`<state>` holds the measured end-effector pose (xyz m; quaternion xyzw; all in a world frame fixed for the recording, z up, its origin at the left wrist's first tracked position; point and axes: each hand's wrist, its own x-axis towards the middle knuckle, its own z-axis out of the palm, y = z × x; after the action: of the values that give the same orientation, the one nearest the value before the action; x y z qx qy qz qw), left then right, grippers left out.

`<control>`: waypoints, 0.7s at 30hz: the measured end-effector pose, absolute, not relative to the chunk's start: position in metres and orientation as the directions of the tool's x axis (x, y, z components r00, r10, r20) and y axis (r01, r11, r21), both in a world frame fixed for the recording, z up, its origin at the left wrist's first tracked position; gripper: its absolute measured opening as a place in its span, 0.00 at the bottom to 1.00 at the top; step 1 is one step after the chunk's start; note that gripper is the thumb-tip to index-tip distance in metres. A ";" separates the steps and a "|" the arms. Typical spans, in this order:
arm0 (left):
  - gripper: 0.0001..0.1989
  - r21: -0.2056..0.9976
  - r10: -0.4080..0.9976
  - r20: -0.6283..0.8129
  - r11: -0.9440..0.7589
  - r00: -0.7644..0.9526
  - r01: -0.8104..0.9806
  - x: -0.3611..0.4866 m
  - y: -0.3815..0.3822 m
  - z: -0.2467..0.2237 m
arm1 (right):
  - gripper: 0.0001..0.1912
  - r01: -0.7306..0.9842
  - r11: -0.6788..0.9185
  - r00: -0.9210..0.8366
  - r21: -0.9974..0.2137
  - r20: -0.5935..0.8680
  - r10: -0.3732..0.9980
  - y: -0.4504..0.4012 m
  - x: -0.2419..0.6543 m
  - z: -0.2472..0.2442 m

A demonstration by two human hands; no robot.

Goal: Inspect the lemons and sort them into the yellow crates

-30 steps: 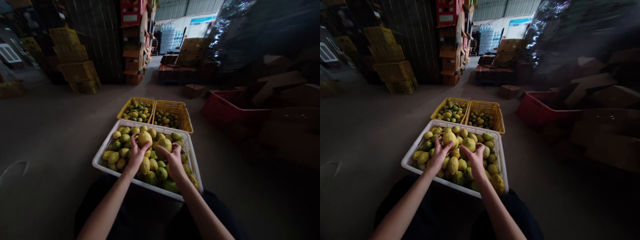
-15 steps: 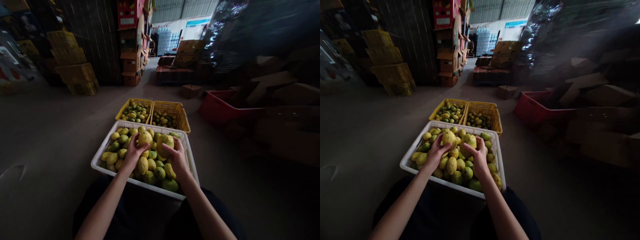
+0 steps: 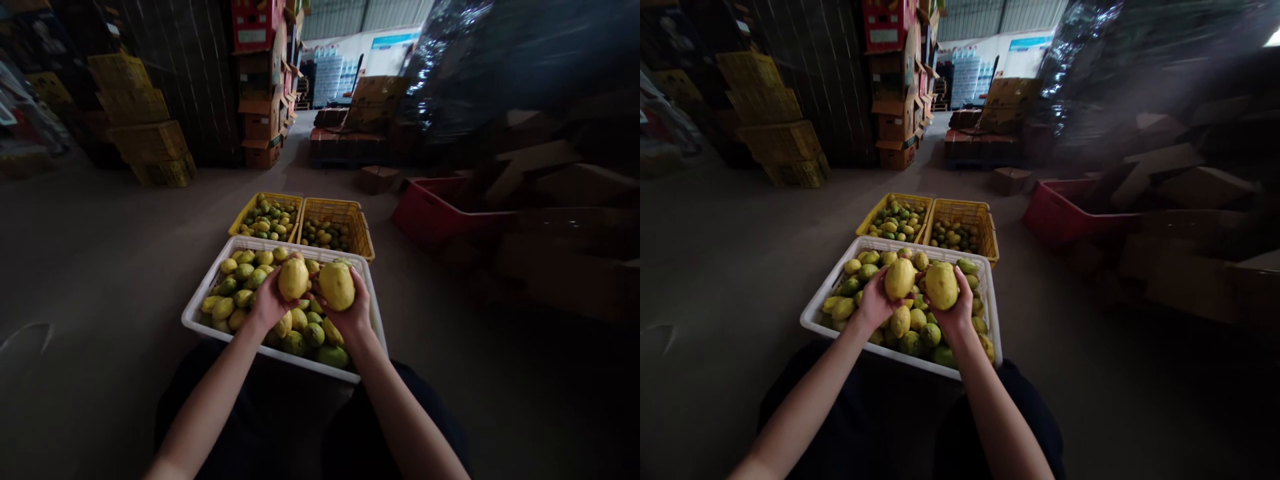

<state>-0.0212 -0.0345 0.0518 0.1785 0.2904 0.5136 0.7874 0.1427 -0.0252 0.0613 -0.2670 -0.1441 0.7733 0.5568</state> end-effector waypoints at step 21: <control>0.15 0.619 0.470 -0.780 0.680 0.414 0.393 -0.038 -0.087 -0.031 | 0.19 -0.939 -0.126 -0.032 -0.319 -0.282 0.959 -0.018 0.227 0.067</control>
<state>-0.0376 -0.0873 -0.0311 0.3989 0.5406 0.0260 0.7402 0.2269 -0.0181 0.0668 -0.2171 -0.0226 0.7181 0.6608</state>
